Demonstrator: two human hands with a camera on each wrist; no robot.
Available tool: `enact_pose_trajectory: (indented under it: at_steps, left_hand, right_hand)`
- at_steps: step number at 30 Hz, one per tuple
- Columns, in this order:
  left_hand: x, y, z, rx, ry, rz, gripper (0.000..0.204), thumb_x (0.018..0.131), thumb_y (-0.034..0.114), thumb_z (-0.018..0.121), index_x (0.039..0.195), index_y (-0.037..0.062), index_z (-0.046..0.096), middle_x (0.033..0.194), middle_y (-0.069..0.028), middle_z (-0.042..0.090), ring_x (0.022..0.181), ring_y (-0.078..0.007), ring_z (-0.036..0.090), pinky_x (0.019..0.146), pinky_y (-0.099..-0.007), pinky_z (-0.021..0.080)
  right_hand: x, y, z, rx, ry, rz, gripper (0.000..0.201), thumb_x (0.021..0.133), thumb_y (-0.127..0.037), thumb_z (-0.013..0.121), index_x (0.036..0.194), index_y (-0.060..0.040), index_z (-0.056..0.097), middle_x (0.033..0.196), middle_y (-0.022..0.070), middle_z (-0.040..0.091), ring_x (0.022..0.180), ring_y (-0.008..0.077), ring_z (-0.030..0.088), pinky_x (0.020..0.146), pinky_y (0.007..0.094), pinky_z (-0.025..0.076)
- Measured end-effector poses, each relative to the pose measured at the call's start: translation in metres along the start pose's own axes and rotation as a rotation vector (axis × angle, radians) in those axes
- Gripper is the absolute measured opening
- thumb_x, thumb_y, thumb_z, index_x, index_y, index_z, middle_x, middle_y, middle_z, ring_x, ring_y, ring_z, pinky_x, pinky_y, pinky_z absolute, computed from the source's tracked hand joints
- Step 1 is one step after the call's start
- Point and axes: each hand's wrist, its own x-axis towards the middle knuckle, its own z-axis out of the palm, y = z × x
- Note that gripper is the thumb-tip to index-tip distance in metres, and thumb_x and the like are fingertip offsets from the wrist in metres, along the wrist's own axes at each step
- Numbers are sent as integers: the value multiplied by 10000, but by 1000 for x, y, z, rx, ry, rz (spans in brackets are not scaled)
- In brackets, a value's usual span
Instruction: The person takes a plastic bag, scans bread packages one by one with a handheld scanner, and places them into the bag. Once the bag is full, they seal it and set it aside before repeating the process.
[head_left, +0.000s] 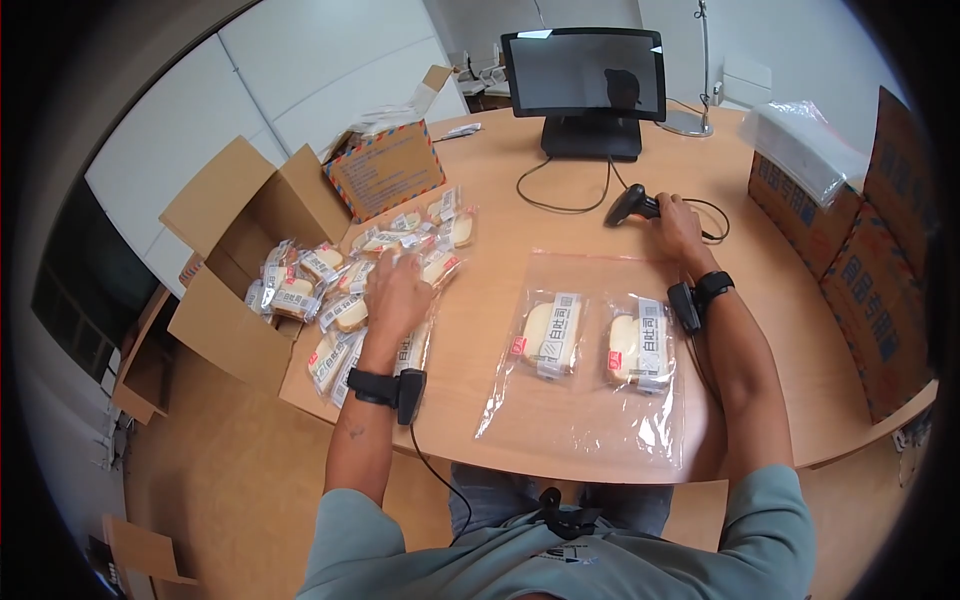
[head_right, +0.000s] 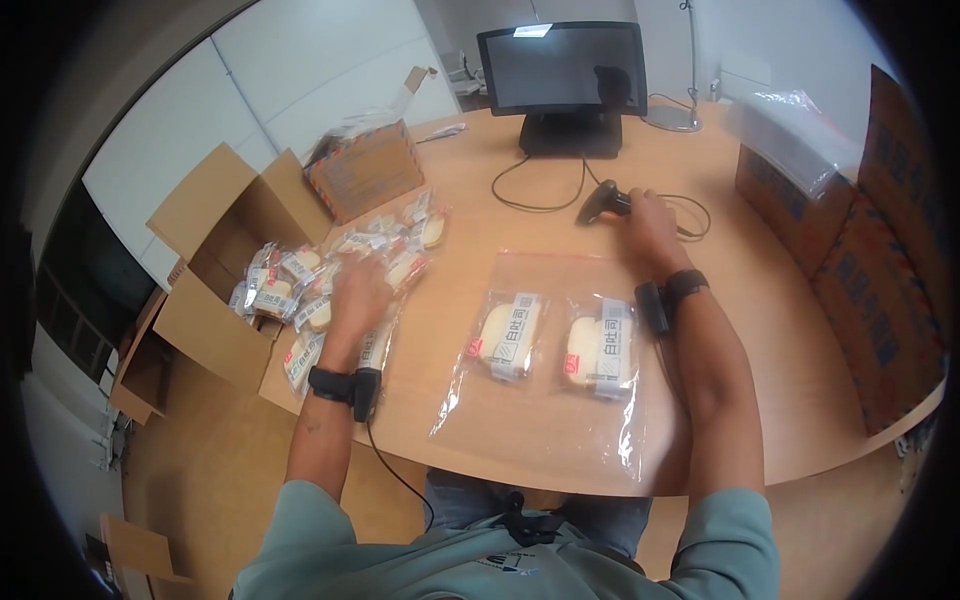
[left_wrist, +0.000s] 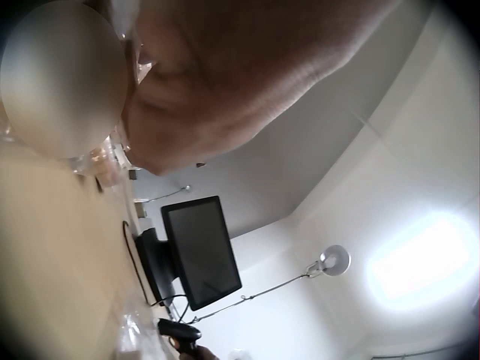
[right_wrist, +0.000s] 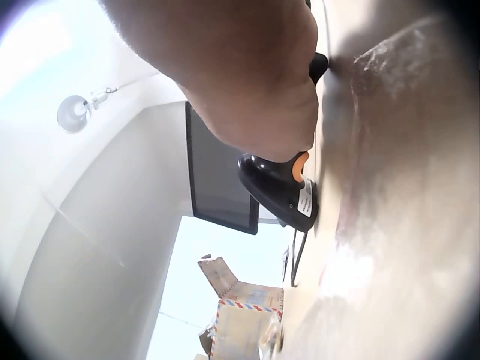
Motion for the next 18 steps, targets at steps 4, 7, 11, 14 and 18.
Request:
enact_pose_trajectory:
  at_steps: [4,7,11,14,18]
  left_hand:
    - [1,42,-42,-548,420,156,428,897,171,568,1289,0,591,1296,-235,594,1252,-359,548,1052,-439,449]
    - [21,68,-33,-2215,-155,-80,518,922,245,540,1367,-14,486,1313,-180,599,1224,-331,566,1047,-530,449]
    - [49,111,-3,-2680,-469,-251,612,917,344,458,1427,6,435,1454,-216,467,1293,-492,455,1043,-670,378]
    - [52,123,14,-2516,-749,48,598,908,430,523,1416,116,493,1433,-164,516,1302,-444,475,1055,-726,302]
    - [50,136,29,-2474,-778,-203,685,917,641,490,1445,207,459,1413,-130,526,1275,-421,489,1057,-751,236]
  right_hand:
    - [13,8,-6,34,49,41,264,877,-193,649,1023,-3,538,1044,227,609,989,432,583,826,545,454]
    - [19,6,-21,133,161,29,269,883,-192,616,1026,19,531,1043,249,611,988,438,590,838,522,459]
    - [22,-17,-58,493,132,84,452,863,-294,609,1113,77,540,1017,271,647,972,404,637,849,456,483]
    - [16,-47,-82,476,57,97,510,807,-341,686,1117,48,576,1008,227,676,970,371,658,855,433,499]
    - [6,-80,-83,409,-7,-21,575,740,-386,772,1142,-8,608,1069,189,692,1003,349,667,869,415,513]
